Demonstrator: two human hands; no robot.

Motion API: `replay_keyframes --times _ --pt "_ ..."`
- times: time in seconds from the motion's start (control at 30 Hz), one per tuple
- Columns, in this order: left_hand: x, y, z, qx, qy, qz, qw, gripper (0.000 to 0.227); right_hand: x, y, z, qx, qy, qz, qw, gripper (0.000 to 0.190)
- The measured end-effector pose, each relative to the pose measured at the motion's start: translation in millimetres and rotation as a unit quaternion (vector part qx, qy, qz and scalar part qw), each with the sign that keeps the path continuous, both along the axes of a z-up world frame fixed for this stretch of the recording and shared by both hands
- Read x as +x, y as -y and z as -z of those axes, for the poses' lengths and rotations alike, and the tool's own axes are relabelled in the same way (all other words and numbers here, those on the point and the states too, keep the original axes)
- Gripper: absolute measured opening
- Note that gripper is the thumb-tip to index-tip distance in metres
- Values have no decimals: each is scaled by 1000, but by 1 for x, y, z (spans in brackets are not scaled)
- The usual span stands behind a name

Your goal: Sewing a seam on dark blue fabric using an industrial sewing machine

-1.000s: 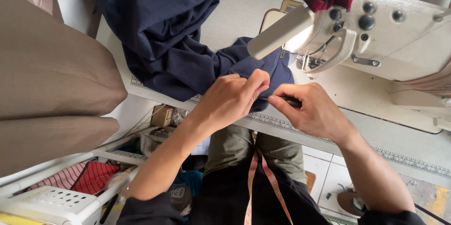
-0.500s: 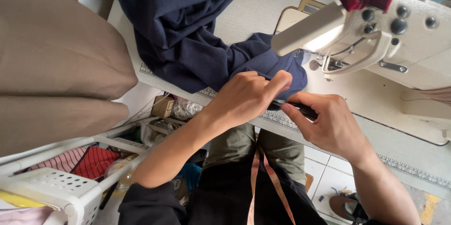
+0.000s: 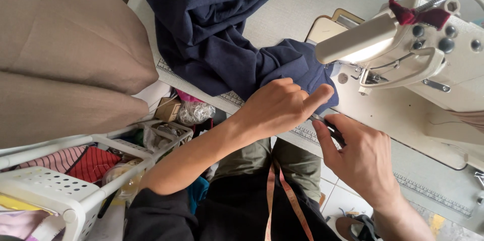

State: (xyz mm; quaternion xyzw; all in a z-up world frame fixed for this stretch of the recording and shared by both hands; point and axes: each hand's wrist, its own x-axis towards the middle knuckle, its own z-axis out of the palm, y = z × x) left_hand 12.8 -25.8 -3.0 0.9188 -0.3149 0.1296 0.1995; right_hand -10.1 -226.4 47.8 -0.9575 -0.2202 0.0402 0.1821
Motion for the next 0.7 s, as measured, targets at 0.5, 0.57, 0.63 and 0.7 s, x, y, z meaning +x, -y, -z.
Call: replay_keyframes --times 0.5,0.57,0.63,0.7 --pt "-12 -7 -24 -65 -22 5 998 42 -6 1 8 49 34 4 998 20" --pt "-35 -19 -38 -159 -45 9 986 27 -3 25 20 42 22 43 998 20" --pt "-69 -29 -36 -250 -68 12 966 12 6 59 44 38 9 81 996 20" --pt "-112 -37 -15 -389 -20 -147 909 11 22 102 82 -20 68 143 987 24"
